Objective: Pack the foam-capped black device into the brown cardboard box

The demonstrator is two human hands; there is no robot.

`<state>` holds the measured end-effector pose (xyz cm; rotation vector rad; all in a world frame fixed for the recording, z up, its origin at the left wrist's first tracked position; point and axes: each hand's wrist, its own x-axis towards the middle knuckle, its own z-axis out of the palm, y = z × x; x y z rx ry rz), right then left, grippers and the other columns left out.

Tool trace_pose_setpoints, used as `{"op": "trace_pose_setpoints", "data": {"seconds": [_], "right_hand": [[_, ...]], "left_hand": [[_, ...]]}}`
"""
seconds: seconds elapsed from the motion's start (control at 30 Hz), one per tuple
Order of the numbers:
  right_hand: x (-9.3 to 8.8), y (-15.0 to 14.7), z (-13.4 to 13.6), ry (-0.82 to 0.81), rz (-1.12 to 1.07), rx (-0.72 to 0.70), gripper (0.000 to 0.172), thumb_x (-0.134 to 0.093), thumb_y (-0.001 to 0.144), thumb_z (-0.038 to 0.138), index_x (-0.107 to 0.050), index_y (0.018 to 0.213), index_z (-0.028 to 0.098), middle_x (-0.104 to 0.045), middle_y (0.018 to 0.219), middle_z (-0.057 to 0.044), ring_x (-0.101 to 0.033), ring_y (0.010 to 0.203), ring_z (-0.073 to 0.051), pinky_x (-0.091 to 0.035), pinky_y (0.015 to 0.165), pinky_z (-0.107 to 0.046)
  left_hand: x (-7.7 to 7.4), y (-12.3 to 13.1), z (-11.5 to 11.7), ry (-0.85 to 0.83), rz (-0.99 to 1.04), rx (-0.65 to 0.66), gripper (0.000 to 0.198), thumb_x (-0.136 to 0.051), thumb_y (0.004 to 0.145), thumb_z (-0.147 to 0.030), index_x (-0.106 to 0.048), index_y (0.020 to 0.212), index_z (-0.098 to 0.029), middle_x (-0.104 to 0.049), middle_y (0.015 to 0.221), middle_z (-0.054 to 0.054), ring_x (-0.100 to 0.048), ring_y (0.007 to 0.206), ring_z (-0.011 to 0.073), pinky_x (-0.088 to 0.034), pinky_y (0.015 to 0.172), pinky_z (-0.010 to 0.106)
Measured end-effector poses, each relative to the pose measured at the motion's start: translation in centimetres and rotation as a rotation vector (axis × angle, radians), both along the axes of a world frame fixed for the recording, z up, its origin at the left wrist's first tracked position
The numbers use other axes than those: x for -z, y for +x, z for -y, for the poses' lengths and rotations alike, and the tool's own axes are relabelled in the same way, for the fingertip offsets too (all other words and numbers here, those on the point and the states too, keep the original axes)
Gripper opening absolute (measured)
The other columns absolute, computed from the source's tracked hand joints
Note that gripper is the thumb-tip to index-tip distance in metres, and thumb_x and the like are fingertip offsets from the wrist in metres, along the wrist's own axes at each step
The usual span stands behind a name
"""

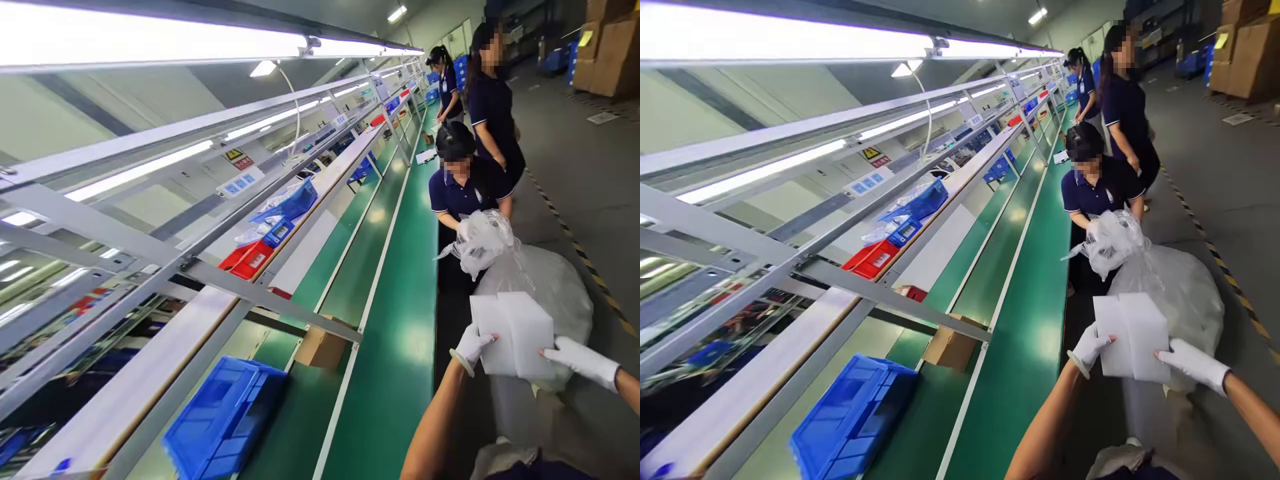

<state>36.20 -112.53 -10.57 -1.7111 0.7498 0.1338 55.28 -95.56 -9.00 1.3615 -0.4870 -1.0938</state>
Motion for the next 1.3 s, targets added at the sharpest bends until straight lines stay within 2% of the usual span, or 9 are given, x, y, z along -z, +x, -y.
{"op": "trace_pose_setpoints", "data": {"seconds": [0.17, 0.3, 0.4, 0.73, 0.87, 0.97, 1.13, 1.2, 1.3], "right_hand": [[1.6, 3.1, 6.3, 0.004, 0.008, -0.032, 0.050, -0.055, 0.066, 0.061, -0.063, 0.086, 0.017, -0.070, 0.096, -0.011, -0.063, 0.094, -0.029, -0.049, 0.081, -0.035], [-0.3, 5.8, 10.9, -0.078, 0.001, 0.015, 0.041, -0.053, 0.067, 0.060, -0.054, 0.067, 0.020, -0.066, 0.074, -0.007, -0.059, 0.074, -0.024, -0.047, 0.068, -0.034], [-2.1, 7.7, 13.6, -0.069, 0.026, -0.012, 0.040, -0.054, 0.069, 0.059, -0.054, 0.071, 0.019, -0.066, 0.076, -0.006, -0.059, 0.076, -0.023, -0.046, 0.068, -0.032], [-5.2, 12.9, 15.2, -0.090, -0.017, -0.040, 0.039, -0.053, 0.066, 0.060, -0.045, 0.065, 0.022, -0.061, 0.069, -0.004, -0.054, 0.067, -0.020, -0.042, 0.061, -0.031], [-7.3, 15.6, 16.9, -0.222, 0.045, 0.003, 0.039, -0.053, 0.065, 0.060, -0.044, 0.060, 0.023, -0.058, 0.062, -0.003, -0.052, 0.064, -0.020, -0.041, 0.061, -0.031], [-10.5, 18.8, 18.8, -0.204, 0.122, 0.016, 0.038, -0.057, 0.066, 0.058, -0.054, 0.070, 0.020, -0.063, 0.071, -0.007, -0.057, 0.074, -0.023, -0.044, 0.068, -0.032], [-15.5, 25.1, 22.0, -0.163, 0.338, 0.140, 0.033, -0.058, 0.070, 0.047, -0.058, 0.083, 0.016, -0.068, 0.089, -0.013, -0.058, 0.092, -0.026, -0.045, 0.085, -0.034], [-15.6, 27.5, 23.3, -0.183, 0.383, 0.218, 0.030, -0.057, 0.072, 0.045, -0.058, 0.082, 0.016, -0.067, 0.091, -0.013, -0.058, 0.093, -0.024, -0.042, 0.091, -0.035], [-13.3, 30.7, 24.8, -0.175, 0.422, 0.272, 0.025, -0.057, 0.072, 0.041, -0.058, 0.079, 0.016, -0.066, 0.094, -0.012, -0.056, 0.095, -0.022, -0.038, 0.098, -0.033]], "left_hand": [[-0.3, 2.2, 5.6, -0.035, -0.058, -0.087, 0.063, -0.082, 0.056, -0.037, -0.064, 0.112, -0.014, -0.066, 0.117, 0.013, -0.062, 0.103, 0.0243, -0.043, 0.099, 0.041], [-0.9, 3.8, 10.6, -0.050, -0.052, -0.170, 0.059, -0.081, 0.059, -0.034, -0.064, 0.112, -0.014, -0.066, 0.118, 0.012, -0.062, 0.103, 0.0238, -0.044, 0.097, 0.039], [-1.3, 4.6, 12.6, -0.082, -0.073, -0.218, 0.057, -0.079, 0.063, -0.034, -0.064, 0.114, -0.013, -0.064, 0.121, 0.013, -0.060, 0.106, 0.0244, -0.044, 0.098, 0.038], [-2.5, 8.0, 13.6, -0.076, -0.093, -0.304, 0.058, -0.079, 0.063, -0.034, -0.063, 0.115, -0.014, -0.064, 0.122, 0.012, -0.060, 0.107, 0.0245, -0.043, 0.098, 0.038], [-5.6, 11.2, 15.4, -0.113, -0.032, -0.285, 0.057, -0.079, 0.064, -0.036, -0.063, 0.115, -0.015, -0.065, 0.119, 0.010, -0.061, 0.103, 0.0229, -0.044, 0.096, 0.037], [-8.6, 14.7, 17.2, -0.186, 0.025, -0.316, 0.055, -0.079, 0.064, -0.035, -0.063, 0.114, -0.017, -0.067, 0.115, 0.007, -0.061, 0.101, 0.0212, -0.044, 0.095, 0.035], [-11.9, 20.2, 17.5, -0.380, -0.063, -0.580, 0.049, -0.079, 0.063, -0.034, -0.066, 0.107, -0.018, -0.068, 0.109, 0.005, -0.061, 0.099, 0.0208, -0.045, 0.094, 0.034], [-12.0, 21.5, 16.3, -0.415, -0.147, -0.685, 0.051, -0.079, 0.062, -0.035, -0.066, 0.109, -0.019, -0.068, 0.112, 0.006, -0.061, 0.102, 0.0218, -0.045, 0.096, 0.035], [-10.9, 22.2, 13.8, -0.390, -0.252, -0.793, 0.049, -0.079, 0.062, -0.034, -0.067, 0.107, -0.020, -0.066, 0.116, 0.006, -0.060, 0.107, 0.0220, -0.045, 0.098, 0.034]]}}
